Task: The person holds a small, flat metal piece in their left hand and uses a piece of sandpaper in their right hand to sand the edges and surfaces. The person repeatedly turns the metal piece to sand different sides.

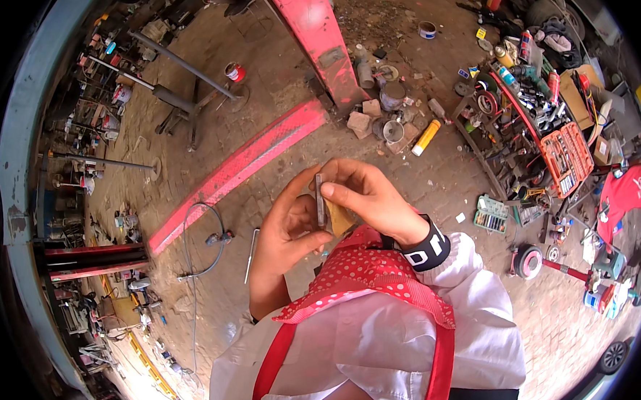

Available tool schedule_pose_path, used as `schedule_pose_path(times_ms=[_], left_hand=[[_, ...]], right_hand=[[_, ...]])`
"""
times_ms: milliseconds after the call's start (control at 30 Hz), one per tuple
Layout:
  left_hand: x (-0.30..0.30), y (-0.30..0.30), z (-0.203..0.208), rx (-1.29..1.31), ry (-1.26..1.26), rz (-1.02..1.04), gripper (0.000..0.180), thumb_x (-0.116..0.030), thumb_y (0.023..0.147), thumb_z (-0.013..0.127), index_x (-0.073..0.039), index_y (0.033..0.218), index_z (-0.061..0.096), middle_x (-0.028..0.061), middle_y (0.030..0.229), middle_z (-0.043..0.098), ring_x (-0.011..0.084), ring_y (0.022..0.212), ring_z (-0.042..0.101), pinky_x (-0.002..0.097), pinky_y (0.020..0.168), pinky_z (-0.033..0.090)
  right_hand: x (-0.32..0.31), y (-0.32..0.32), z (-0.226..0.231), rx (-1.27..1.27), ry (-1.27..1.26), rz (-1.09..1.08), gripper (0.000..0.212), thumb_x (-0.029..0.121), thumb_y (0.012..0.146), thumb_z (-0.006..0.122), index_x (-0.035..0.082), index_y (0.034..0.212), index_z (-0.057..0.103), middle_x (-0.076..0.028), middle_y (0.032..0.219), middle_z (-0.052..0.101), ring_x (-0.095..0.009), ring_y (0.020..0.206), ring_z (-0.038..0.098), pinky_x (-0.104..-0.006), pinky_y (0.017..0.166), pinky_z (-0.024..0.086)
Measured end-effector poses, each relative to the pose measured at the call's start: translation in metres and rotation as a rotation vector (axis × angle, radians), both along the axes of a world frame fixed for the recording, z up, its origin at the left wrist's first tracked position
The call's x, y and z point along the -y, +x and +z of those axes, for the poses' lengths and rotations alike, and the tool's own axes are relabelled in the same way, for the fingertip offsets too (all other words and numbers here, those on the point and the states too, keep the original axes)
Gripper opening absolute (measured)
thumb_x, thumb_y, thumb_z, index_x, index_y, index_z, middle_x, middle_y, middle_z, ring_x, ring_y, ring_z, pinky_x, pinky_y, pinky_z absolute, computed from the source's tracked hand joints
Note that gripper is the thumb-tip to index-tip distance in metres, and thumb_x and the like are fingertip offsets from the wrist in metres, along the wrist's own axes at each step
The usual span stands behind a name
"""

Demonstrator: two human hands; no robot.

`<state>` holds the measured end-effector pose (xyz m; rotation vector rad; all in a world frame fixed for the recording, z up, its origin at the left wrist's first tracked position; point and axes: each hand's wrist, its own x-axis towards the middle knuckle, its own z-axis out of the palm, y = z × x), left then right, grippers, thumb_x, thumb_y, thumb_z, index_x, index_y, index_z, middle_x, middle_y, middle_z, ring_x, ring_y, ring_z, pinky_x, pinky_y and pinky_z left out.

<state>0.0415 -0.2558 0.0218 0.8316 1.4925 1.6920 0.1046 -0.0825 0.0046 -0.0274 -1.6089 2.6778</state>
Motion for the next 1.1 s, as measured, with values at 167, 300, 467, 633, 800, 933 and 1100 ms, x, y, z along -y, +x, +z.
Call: schedule_pose_path(times_ms=[167,300,467,633,800,933,1100], left_hand=[[0.002,0.001,0.003,0.223,0.047,0.031,0.084,-0.001,0.075,0.073,-0.007,0.143,0.024,0.0071,0.085,0.058,0.0105,0.064,0.057,0.0225,0.053,0.046],[0.002,0.000,0.004,0.260,0.079,0.030,0.084,-0.004,0.075,0.073,-0.010,0.143,0.024,0.0082,0.087,0.059,0.0115,0.063,0.058,0.0228,0.052,0.047],[0.004,-0.003,0.001,0.249,0.086,0.062,0.084,-0.005,0.075,0.074,-0.009,0.142,0.024,0.0101,0.091,0.060,0.0125,0.063,0.060,0.0225,0.050,0.046],[0.007,-0.007,0.000,0.256,0.129,-0.025,0.076,-0.004,0.081,0.069,-0.007,0.142,0.023,0.0101,0.091,0.058,0.0115,0.067,0.060,0.0221,0.054,0.049],[0.012,-0.008,-0.003,0.309,0.183,-0.080,0.076,-0.004,0.079,0.071,-0.006,0.141,0.027,0.0104,0.094,0.058,0.0102,0.065,0.058,0.0214,0.051,0.045],[0.010,-0.006,0.002,0.363,0.202,-0.070,0.077,-0.004,0.078,0.071,-0.005,0.141,0.027,0.0108,0.095,0.058,0.0098,0.065,0.057,0.0209,0.052,0.043],[0.013,-0.006,-0.001,0.375,0.169,-0.161,0.076,-0.003,0.079,0.070,-0.005,0.141,0.026,0.0120,0.098,0.058,0.0107,0.063,0.057,0.0212,0.050,0.044]], right_hand=[[-0.002,0.001,0.011,0.005,0.057,0.022,0.013,0.014,0.091,0.060,0.002,0.093,0.054,0.004,0.077,0.053,-0.001,0.070,0.048,-0.0188,0.058,0.038],[-0.001,0.000,-0.001,-0.052,0.088,0.060,0.014,0.013,0.090,0.061,0.002,0.088,0.053,0.003,0.078,0.054,-0.002,0.070,0.048,-0.0195,0.058,0.038],[0.003,-0.001,0.002,-0.087,0.190,0.035,0.014,0.011,0.087,0.064,0.001,0.083,0.055,0.001,0.075,0.053,-0.003,0.068,0.048,-0.0208,0.058,0.038],[0.004,-0.003,0.000,-0.276,0.440,-0.051,0.014,0.008,0.083,0.064,0.000,0.076,0.057,-0.004,0.072,0.052,-0.010,0.067,0.049,-0.0260,0.060,0.039],[0.001,-0.003,0.011,-0.280,0.449,-0.075,0.014,0.007,0.082,0.065,0.001,0.073,0.057,-0.005,0.073,0.053,-0.014,0.070,0.050,-0.0286,0.064,0.039],[0.005,0.001,0.011,-0.365,0.417,-0.053,0.013,0.006,0.080,0.067,0.001,0.073,0.057,-0.005,0.073,0.053,-0.014,0.069,0.051,-0.0285,0.063,0.039],[0.000,0.001,0.019,-0.233,0.461,-0.141,0.014,0.006,0.079,0.067,0.001,0.071,0.057,-0.006,0.071,0.053,-0.015,0.069,0.051,-0.0287,0.061,0.039]])
